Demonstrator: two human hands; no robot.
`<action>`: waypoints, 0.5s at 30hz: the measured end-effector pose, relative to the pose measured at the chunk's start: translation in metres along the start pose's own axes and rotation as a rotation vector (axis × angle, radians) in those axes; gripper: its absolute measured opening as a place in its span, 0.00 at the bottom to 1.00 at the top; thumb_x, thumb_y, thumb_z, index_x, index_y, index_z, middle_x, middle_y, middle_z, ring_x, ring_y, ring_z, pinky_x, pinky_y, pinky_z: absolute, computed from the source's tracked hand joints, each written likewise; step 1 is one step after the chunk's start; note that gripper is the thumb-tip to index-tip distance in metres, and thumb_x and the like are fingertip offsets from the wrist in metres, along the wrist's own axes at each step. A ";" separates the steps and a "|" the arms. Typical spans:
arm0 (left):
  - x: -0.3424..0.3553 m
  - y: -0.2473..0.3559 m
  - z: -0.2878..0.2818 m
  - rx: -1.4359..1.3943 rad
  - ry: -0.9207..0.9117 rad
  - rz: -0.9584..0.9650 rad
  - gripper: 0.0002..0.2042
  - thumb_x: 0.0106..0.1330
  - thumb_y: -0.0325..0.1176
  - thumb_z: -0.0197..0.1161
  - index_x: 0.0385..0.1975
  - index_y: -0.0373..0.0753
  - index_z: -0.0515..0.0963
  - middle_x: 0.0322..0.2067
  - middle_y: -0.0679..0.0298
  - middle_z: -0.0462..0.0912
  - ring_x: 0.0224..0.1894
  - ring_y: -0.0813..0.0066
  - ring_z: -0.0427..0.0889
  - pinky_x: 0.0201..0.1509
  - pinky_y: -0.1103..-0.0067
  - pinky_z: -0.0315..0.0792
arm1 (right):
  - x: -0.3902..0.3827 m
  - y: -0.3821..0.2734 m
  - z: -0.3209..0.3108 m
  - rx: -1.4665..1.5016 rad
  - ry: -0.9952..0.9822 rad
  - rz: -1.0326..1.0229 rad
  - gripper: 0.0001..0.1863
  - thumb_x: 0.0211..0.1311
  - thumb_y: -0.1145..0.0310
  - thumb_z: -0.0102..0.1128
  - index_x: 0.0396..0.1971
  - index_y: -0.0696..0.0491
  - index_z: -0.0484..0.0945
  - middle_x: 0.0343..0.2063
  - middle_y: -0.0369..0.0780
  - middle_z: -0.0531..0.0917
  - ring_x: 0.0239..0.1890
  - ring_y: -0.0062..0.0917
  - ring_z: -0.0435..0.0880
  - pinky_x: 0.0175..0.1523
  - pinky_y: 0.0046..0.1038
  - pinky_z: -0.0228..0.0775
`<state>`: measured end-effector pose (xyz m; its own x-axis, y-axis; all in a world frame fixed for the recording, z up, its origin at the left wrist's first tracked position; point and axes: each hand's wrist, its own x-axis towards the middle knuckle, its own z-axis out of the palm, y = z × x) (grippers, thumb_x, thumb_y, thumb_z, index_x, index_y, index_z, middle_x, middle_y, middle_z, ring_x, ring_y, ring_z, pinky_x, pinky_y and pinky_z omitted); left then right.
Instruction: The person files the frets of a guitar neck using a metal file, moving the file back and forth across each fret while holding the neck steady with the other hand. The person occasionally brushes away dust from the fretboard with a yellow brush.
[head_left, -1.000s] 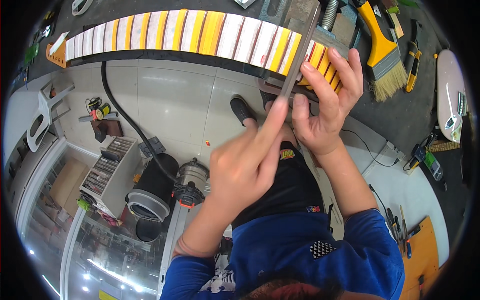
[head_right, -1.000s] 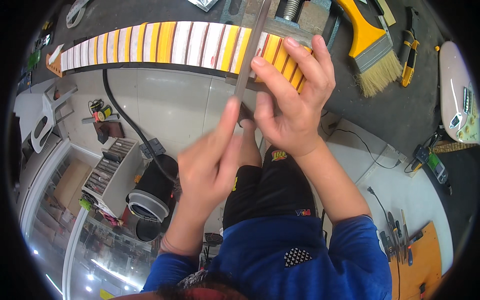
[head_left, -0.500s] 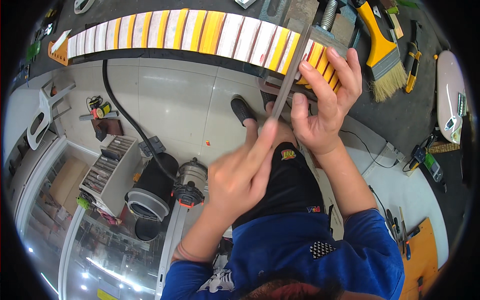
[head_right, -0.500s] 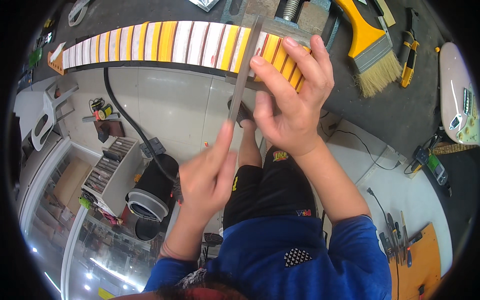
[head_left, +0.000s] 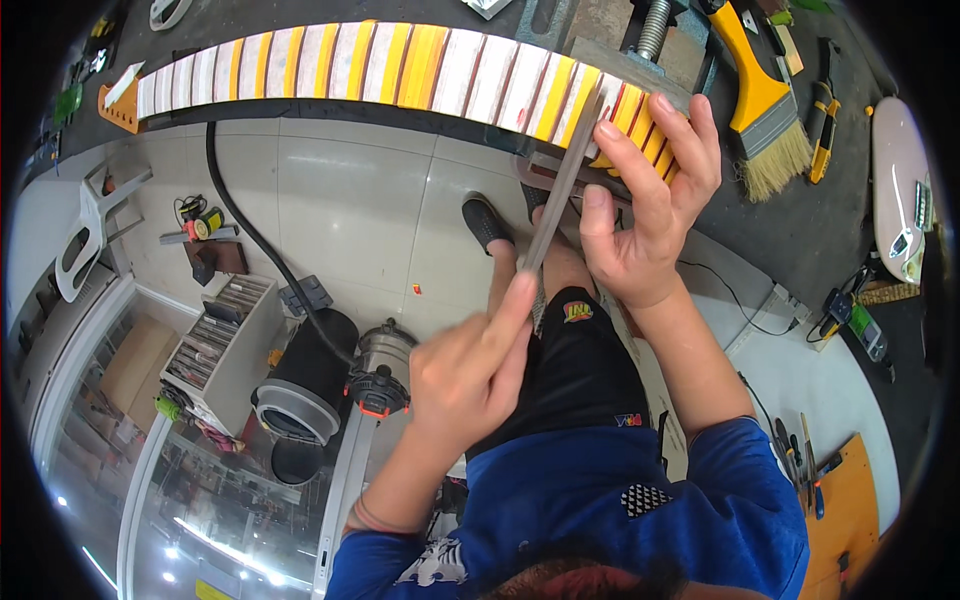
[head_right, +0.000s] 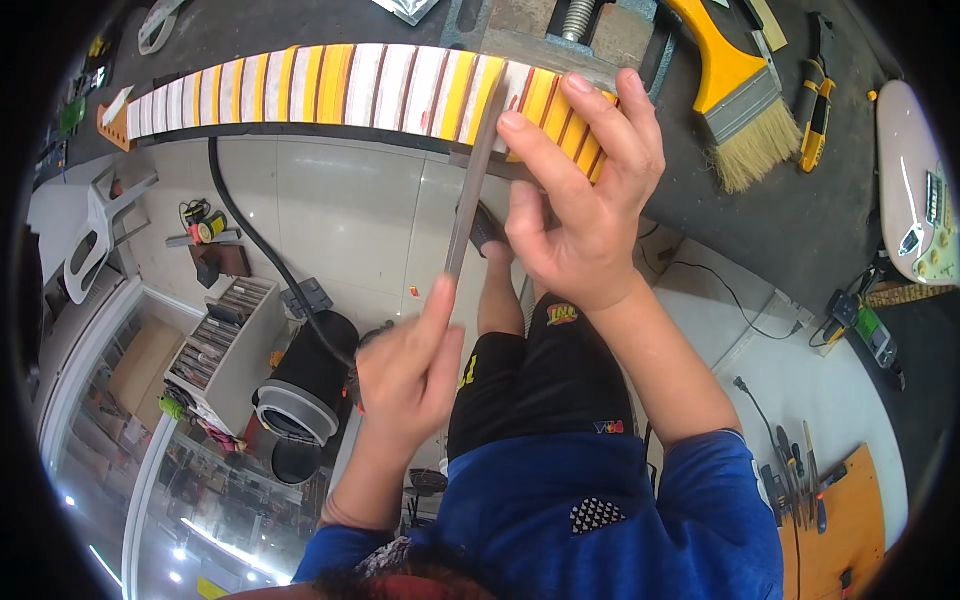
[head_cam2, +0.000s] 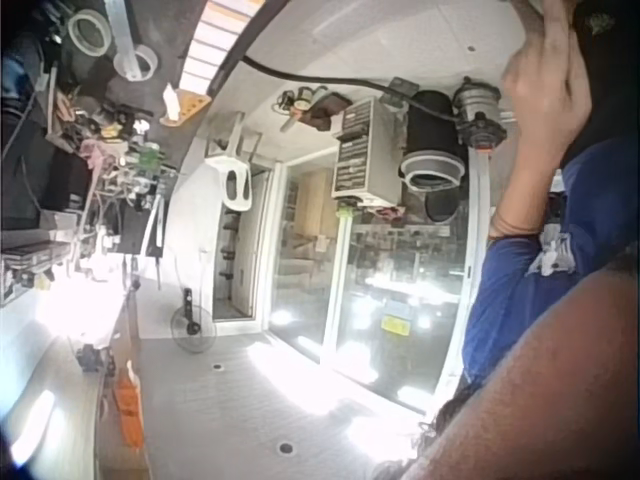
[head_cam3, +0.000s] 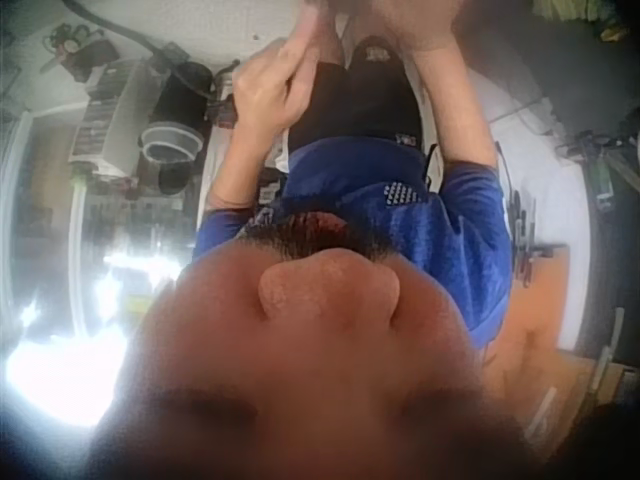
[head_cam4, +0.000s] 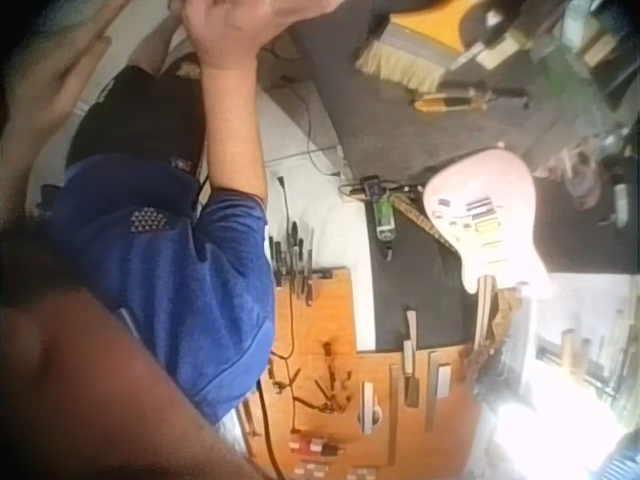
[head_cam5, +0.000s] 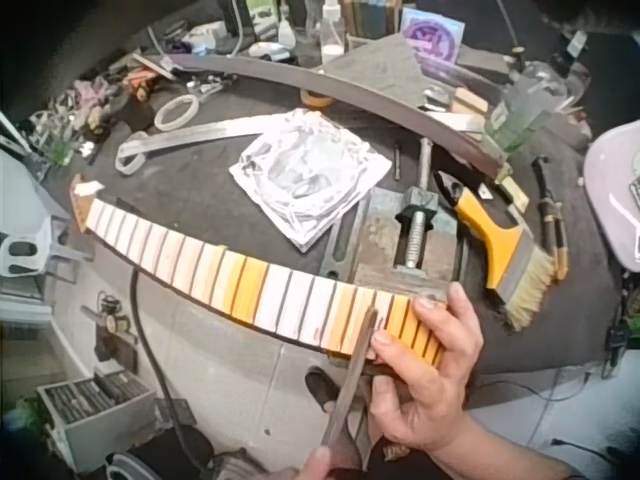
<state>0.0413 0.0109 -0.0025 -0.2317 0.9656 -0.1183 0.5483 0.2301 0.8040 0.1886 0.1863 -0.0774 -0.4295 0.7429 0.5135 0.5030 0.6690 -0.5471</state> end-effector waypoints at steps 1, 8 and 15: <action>-0.003 0.002 -0.003 0.000 0.000 0.001 0.31 0.67 0.23 0.71 0.72 0.41 0.78 0.21 0.59 0.80 0.19 0.63 0.80 0.27 0.69 0.76 | -0.001 0.000 0.000 0.004 -0.012 0.002 0.34 0.48 0.76 0.66 0.60 0.38 0.88 0.70 0.42 0.74 0.77 0.52 0.64 0.80 0.48 0.54; 0.094 0.023 0.008 -0.005 0.078 0.045 0.30 0.67 0.22 0.71 0.71 0.40 0.79 0.21 0.59 0.79 0.18 0.64 0.78 0.26 0.71 0.75 | -0.001 -0.001 0.003 0.002 0.005 0.006 0.35 0.48 0.76 0.65 0.60 0.37 0.88 0.69 0.43 0.74 0.77 0.52 0.64 0.80 0.49 0.54; -0.017 -0.004 -0.002 0.000 0.003 0.000 0.29 0.68 0.19 0.69 0.71 0.37 0.78 0.26 0.56 0.82 0.22 0.64 0.81 0.32 0.72 0.77 | -0.001 -0.001 0.001 0.004 -0.010 0.004 0.35 0.48 0.76 0.65 0.60 0.37 0.87 0.69 0.43 0.74 0.77 0.52 0.63 0.81 0.49 0.54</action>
<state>0.0417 -0.0064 -0.0027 -0.2344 0.9652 -0.1162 0.5482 0.2299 0.8041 0.1876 0.1854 -0.0784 -0.4353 0.7457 0.5044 0.5014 0.6661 -0.5521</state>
